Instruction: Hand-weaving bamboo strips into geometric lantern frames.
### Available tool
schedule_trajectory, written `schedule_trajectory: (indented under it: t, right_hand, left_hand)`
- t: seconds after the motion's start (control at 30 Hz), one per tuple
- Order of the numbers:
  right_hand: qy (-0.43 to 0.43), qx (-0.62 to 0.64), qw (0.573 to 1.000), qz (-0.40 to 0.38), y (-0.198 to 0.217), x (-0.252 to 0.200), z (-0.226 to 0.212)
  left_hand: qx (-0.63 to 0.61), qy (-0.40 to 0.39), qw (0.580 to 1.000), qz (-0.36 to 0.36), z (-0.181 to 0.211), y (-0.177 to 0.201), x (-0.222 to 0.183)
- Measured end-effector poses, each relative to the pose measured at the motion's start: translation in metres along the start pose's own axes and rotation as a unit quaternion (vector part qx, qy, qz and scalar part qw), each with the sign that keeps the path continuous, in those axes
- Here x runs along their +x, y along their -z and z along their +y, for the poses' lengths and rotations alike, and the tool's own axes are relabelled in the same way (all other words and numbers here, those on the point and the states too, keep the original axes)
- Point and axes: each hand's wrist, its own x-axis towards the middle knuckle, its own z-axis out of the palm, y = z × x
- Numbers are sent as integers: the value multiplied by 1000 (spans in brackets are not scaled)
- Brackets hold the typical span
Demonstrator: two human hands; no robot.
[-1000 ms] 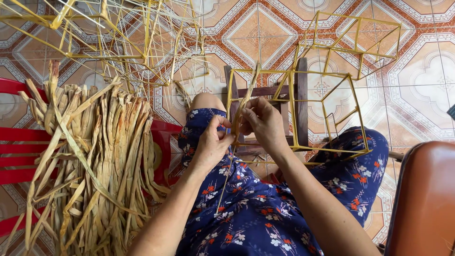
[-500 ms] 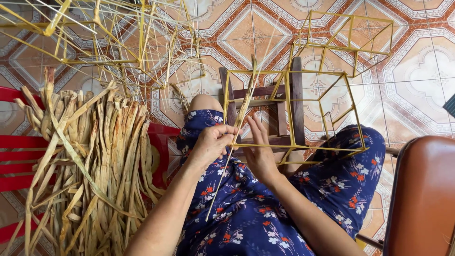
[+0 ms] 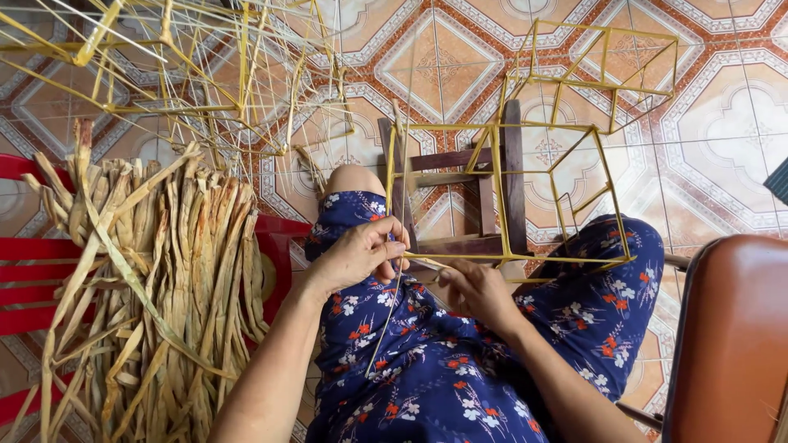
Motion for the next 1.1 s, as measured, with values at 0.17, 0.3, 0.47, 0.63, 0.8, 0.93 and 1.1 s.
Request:
schedule_trajectory:
  t: [0.17,0.3,0.47,0.63,0.8,0.93,1.1]
  right_hand:
    - [-168,191,957,-138,52,-41,-79]
    - [-190,245,934,-180,88,-33,-126]
    - [17,490,869,-65,135,-2,-142]
    - [-22,485,864,132,133,-1,-123]
    - [-192,212,957,-38,26,-12,-59]
    - [-41,260,962,68,-7,8,-59]
    - [118,114,976,144,-23,35,-4]
  left_hand:
    - [42,7,999,30,9,-9,-10]
    - [51,-65,996,36,7,-6,-9]
    - [-12,-108,993,-33,9,-4,-12]
    - [6,-46,990,132,-2,-21,1]
    - [89,-1,973,215,12,-39,0]
    - [140,29,960,239,23,-47,-3]
    - [127,4,963,239,15,-44,0]
